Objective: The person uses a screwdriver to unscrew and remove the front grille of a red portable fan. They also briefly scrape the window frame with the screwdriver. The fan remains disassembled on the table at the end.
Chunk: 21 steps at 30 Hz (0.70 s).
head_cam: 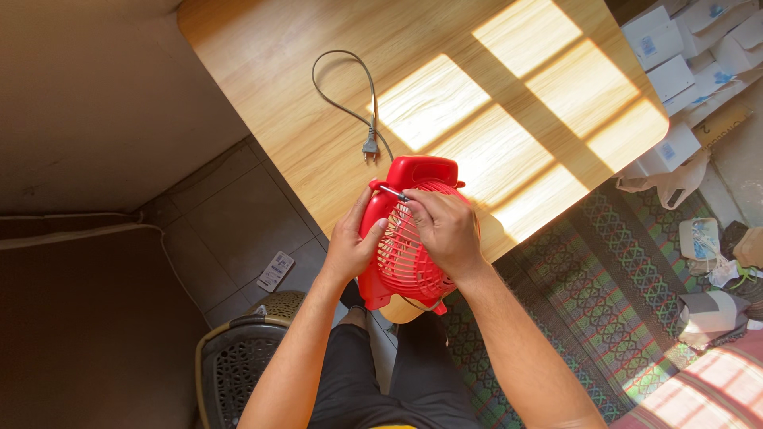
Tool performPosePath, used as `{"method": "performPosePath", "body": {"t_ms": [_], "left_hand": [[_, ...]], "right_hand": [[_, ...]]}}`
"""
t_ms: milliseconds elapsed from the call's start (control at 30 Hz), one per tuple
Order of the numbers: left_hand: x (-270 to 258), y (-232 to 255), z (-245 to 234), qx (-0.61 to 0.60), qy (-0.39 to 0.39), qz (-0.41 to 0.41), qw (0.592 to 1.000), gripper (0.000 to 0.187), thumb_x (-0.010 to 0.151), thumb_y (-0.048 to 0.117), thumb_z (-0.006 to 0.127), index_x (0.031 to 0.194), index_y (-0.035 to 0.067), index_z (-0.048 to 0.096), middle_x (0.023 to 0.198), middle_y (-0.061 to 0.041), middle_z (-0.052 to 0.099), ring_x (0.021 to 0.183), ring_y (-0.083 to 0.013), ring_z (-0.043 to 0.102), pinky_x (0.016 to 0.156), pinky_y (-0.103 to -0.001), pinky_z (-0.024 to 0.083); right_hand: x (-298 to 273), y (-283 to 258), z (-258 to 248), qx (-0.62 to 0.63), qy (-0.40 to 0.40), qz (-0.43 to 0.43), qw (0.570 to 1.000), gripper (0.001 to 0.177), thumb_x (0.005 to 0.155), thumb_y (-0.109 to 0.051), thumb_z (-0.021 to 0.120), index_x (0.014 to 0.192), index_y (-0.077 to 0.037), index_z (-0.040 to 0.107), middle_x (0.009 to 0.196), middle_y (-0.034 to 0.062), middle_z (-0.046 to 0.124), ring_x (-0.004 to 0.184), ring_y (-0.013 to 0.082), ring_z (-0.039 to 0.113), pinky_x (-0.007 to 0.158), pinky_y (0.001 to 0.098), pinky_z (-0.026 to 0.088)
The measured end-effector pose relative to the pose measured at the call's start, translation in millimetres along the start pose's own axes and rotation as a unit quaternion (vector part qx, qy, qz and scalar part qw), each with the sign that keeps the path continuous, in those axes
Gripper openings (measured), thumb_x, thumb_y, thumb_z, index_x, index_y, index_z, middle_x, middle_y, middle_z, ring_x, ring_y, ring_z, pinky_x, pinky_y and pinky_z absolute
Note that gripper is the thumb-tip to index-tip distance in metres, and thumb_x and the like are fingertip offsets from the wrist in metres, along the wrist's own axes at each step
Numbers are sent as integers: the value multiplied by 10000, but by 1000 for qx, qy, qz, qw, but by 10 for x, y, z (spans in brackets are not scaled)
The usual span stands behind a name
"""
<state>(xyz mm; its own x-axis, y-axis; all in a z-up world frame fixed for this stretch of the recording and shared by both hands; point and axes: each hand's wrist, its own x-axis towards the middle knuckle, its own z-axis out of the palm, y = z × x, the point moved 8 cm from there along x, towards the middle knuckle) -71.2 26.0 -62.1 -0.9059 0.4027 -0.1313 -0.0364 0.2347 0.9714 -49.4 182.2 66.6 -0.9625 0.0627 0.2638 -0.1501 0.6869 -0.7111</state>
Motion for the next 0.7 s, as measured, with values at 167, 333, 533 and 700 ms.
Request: {"method": "performPosePath", "body": {"t_ms": [167,333,533,700], "left_hand": [[-34,-18,2,-21,17,32,999,652,982,224,678,1555,42,428,1314,-212,694,1154,-263,722,966,-358,556],[-83,-86,25,-29,15,19,999,656,987,237,664,1565,52,415,1336,-203,683,1172,-267,707,977,-358,547],[-128,-17,42,-9,48,6,999,656,987,253,661,1571,82,415,1328,-193,689,1162,-262,716,977,-362,549],[-92,67,79,-6,46,12,999,664,977,246,673,1569,88,418,1309,-196,695,1155,-262,715,969,-364,552]], "right_hand": [[24,-86,14,-84,-63,-123,987,251,968,-101,677,1203,-15,698,893,118,723,793,279,670,747,414,500],[143,-101,7,-163,-164,-301,925,351,865,-95,730,1212,-48,703,743,57,592,699,259,602,674,418,466],[264,7,-9,-110,-221,-318,915,381,909,-159,713,1269,-45,655,871,85,630,794,269,649,718,402,529],[138,177,1,90,-99,-75,988,210,1092,-210,658,1234,-68,598,1013,102,720,925,240,742,775,337,577]]}}
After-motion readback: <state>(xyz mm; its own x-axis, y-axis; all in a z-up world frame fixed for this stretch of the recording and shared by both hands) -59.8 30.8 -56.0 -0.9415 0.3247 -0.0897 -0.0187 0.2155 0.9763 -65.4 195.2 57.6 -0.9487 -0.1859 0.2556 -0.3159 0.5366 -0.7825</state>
